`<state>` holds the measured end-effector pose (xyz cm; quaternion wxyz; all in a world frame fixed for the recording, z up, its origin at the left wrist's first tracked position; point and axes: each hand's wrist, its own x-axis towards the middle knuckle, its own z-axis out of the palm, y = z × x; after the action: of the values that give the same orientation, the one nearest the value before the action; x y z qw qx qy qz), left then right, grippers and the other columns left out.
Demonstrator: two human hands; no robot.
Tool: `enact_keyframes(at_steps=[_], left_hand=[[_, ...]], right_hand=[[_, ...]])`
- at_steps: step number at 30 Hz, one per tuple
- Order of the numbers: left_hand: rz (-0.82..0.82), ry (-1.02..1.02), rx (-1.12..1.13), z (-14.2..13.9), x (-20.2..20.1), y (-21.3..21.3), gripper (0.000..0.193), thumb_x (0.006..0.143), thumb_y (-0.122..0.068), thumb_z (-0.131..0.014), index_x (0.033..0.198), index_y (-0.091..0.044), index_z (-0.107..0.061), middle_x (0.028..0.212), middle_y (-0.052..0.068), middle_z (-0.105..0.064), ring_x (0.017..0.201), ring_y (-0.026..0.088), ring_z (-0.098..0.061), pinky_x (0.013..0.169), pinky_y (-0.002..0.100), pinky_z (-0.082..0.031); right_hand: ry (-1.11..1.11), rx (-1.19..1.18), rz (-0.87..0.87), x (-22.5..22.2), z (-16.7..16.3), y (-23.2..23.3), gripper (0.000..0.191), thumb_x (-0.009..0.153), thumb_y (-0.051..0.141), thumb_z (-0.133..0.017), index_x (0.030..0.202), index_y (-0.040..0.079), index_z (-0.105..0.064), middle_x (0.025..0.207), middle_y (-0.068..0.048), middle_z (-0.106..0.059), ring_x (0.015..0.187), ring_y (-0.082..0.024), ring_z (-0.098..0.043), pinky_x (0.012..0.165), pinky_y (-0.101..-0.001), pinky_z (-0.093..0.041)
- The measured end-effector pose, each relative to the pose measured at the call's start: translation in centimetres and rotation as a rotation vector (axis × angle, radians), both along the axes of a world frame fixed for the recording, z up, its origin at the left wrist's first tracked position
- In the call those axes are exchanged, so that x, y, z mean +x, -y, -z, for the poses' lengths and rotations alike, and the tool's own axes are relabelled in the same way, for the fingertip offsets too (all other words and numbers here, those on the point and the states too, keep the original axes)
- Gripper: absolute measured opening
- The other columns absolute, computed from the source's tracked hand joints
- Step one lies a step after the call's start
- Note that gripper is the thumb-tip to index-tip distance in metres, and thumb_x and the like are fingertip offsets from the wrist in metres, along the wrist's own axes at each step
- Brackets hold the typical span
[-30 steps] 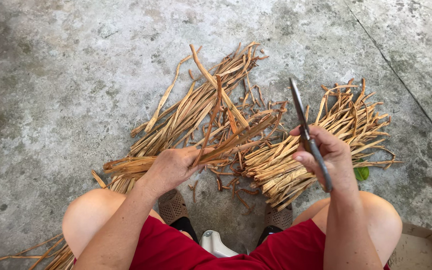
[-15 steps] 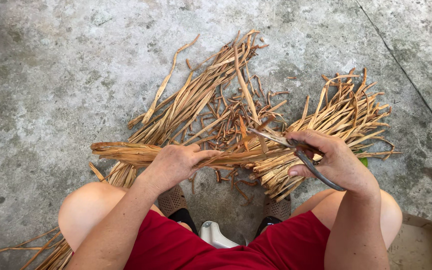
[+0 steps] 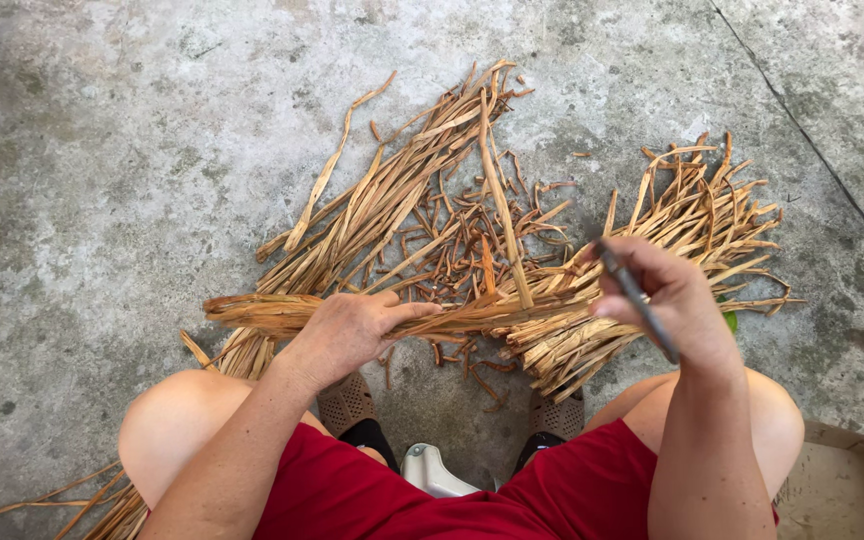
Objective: The person sits on a small stool and uses scissors to cut long dried plant strips into shorter pieces. They repeatedly pick up bundles of strips, cut them, and drop the pieces onto the floor.
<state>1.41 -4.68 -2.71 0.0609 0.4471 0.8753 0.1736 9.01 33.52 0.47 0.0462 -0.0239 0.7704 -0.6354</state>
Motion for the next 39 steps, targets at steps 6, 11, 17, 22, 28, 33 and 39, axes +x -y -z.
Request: enact_keyframes(at_steps=[6,11,17,22,28,33,39], left_hand=[[0.025,0.033,0.038,-1.2,0.6,-0.3,0.061,0.080,-0.019,-0.077,0.137,-0.037,-0.060,0.082,0.004,-0.060,0.070,0.025,-0.067,0.060,0.040,-0.057],[0.084,0.022,0.051,-1.4,1.4,-0.6,0.063,0.079,-0.016,-0.076,0.137,-0.036,-0.062,0.079,0.004,-0.058,0.069,0.024,-0.066,0.059,0.038,-0.057],[0.140,0.069,0.014,-0.7,2.1,-0.8,0.061,0.079,-0.017,-0.075,0.136,-0.034,-0.062,0.079,0.003,-0.058,0.069,0.023,-0.066,0.061,0.037,-0.057],[0.132,0.175,-0.026,0.0,2.4,-1.0,0.053,0.085,-0.018,-0.074,0.133,-0.036,-0.065,0.075,0.003,-0.061,0.066,0.021,-0.065,0.060,0.036,-0.057],[-0.100,0.506,0.273,0.6,0.7,1.1,0.027,0.094,-0.023,-0.071,0.120,-0.027,-0.073,0.082,-0.004,-0.075,0.067,0.007,-0.070,0.063,0.027,-0.058],[-0.304,0.697,0.549,0.7,-0.3,3.3,0.031,0.097,-0.026,-0.065,0.127,-0.022,-0.074,0.075,-0.004,-0.068,0.060,0.007,-0.056,0.055,0.025,-0.050],[-0.403,0.746,0.802,0.9,-0.8,4.0,0.034,0.099,-0.024,-0.068,0.130,-0.012,-0.072,0.072,-0.006,-0.057,0.063,0.005,-0.049,0.055,0.021,-0.044]], right_hand=[[0.067,-0.102,-0.048,-1.3,-0.3,-1.1,0.065,0.082,0.034,-0.082,0.135,0.001,-0.062,0.109,-0.005,-0.069,0.099,-0.012,-0.061,0.088,-0.0267,-0.051],[0.175,-0.235,-0.261,-2.2,0.0,0.4,0.084,0.073,0.048,-0.087,0.137,0.001,-0.060,0.114,-0.008,-0.072,0.100,-0.014,-0.062,0.087,-0.0284,-0.052],[0.092,-0.274,-0.291,-3.3,0.9,1.5,0.089,0.072,0.058,-0.089,0.134,0.000,-0.064,0.109,-0.004,-0.069,0.099,-0.012,-0.060,0.088,-0.0251,-0.050],[0.053,-0.338,-0.215,-3.6,1.8,1.8,0.080,0.075,0.055,-0.088,0.127,-0.001,-0.068,0.086,0.001,-0.059,0.073,-0.005,-0.050,0.064,-0.0186,-0.038],[-0.090,-0.529,0.056,-3.3,1.5,1.7,0.057,0.092,0.046,-0.081,0.123,0.001,-0.064,0.073,0.003,-0.052,0.058,-0.005,-0.043,0.051,-0.0197,-0.032],[-0.276,-0.488,0.298,-2.5,0.0,1.7,0.057,0.096,0.046,-0.079,0.126,0.003,-0.058,0.085,-0.003,-0.061,0.068,-0.012,-0.054,0.061,-0.0241,-0.044],[-0.389,-0.306,0.209,-0.2,-0.9,2.4,0.061,0.094,0.049,-0.080,0.131,0.003,-0.062,0.086,-0.004,-0.063,0.077,-0.010,-0.059,0.070,-0.0236,-0.046]])
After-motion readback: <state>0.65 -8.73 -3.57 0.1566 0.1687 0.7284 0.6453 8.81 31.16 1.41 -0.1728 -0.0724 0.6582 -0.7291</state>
